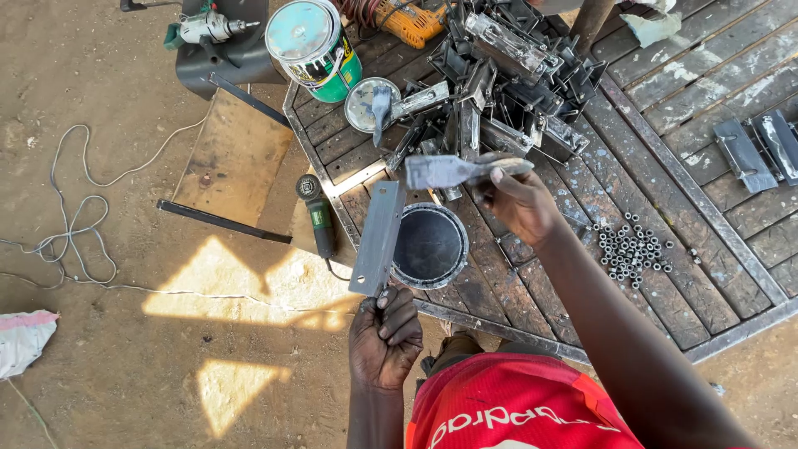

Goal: Dipping metal brackets into a container of black paint and using a brush for touch-ups before placing them on a table to dry.

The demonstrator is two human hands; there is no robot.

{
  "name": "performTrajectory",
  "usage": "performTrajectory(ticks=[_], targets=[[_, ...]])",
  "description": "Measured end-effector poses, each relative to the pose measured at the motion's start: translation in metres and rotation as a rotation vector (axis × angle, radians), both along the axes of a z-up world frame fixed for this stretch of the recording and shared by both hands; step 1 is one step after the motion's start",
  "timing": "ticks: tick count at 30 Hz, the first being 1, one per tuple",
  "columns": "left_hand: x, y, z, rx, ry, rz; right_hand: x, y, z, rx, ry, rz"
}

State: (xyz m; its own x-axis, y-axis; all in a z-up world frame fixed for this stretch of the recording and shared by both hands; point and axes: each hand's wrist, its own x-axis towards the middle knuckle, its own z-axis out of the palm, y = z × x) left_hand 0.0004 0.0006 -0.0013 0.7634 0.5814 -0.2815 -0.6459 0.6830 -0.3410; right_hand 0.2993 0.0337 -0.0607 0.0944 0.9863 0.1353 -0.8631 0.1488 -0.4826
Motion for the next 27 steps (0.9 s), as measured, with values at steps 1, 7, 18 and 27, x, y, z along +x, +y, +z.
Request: performTrajectory(ticks=[1, 7, 18, 27], targets=[[0.002, 0.001, -0.001, 0.0, -0.002, 0.002, -0.004, -0.004, 0.006, 0.0, -0.002, 0.002], [0.013, 0.004, -0.007, -0.018, 0.01, -0.025, -0.009, -0.017, -0.003, -0.105, -0.251, 0.216], [0.007, 0.016, -0.058, 0.012, 0.271, -0.111, 0.017, -0.005, 0.031, -0.437, -0.486, -0.118], [0.009, 0.011, -0.07, 0.032, 0.251, -0.179, -0.017, 0.017, 0.048, -0.754, -0.521, 0.106]])
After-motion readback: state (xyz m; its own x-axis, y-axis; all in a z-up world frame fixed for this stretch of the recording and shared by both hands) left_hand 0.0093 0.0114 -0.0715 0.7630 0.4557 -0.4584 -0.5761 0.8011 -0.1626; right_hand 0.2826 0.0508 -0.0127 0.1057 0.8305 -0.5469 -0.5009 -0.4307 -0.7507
